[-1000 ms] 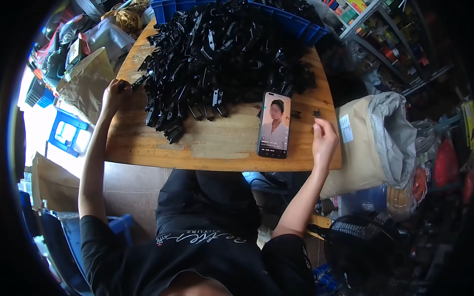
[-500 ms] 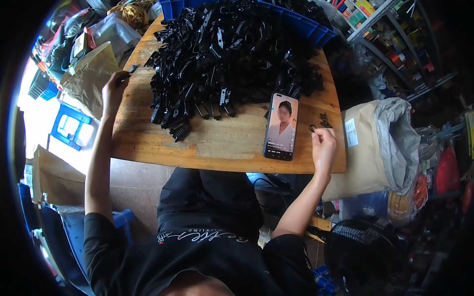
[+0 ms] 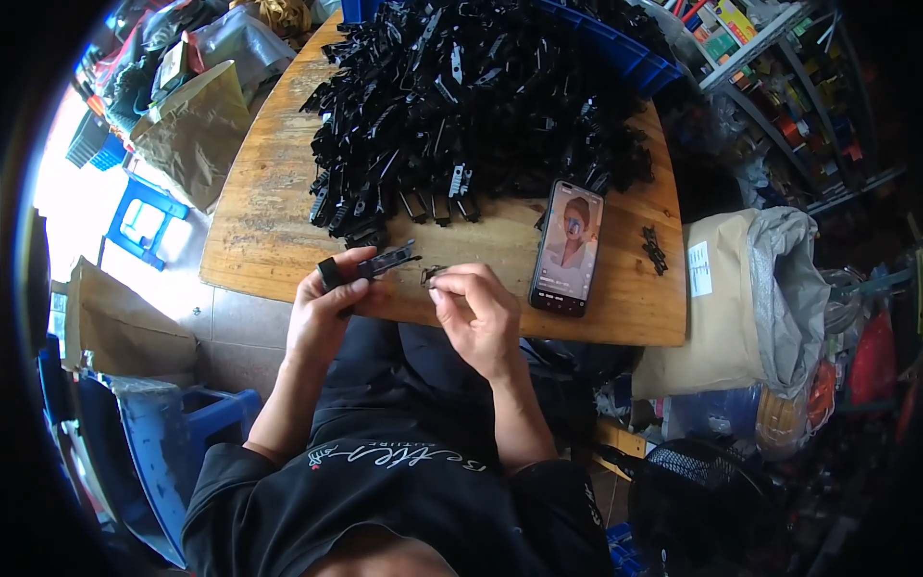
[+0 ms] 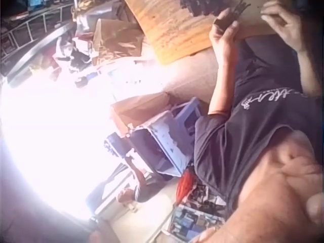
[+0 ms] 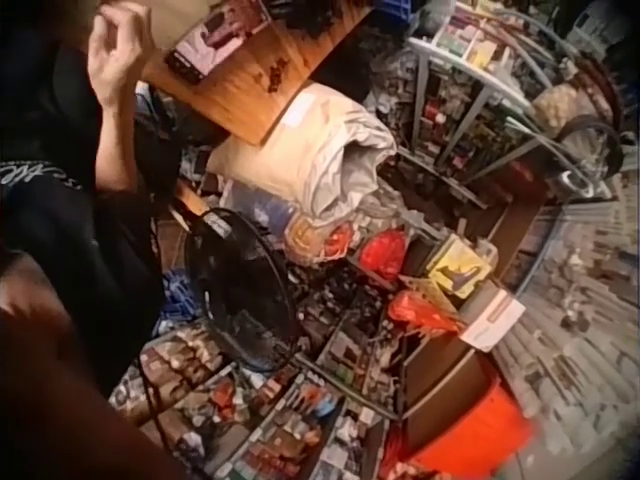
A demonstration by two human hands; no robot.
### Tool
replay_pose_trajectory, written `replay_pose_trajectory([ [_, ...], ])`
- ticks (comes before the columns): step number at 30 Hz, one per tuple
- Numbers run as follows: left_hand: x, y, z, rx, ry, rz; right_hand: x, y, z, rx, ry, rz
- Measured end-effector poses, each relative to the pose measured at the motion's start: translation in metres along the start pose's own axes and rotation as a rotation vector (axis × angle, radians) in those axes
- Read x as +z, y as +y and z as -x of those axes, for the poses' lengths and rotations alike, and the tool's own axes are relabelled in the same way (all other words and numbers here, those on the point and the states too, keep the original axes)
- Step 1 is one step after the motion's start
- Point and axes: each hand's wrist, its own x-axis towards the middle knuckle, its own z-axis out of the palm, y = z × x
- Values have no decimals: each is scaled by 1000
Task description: Assembling and inspecting small black plastic buckle components at a workstation.
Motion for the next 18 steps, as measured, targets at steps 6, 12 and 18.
replay_pose_trajectory([
  [6, 7, -2, 0, 79, 20, -54, 18, 4, 7, 112, -125, -310],
  [12, 7, -3, 2, 146, 37, -145, 18, 3, 3, 214, 79, -328],
  [18, 5, -3, 3, 140, 67, -211, 5, -4, -4, 198, 61, -176],
])
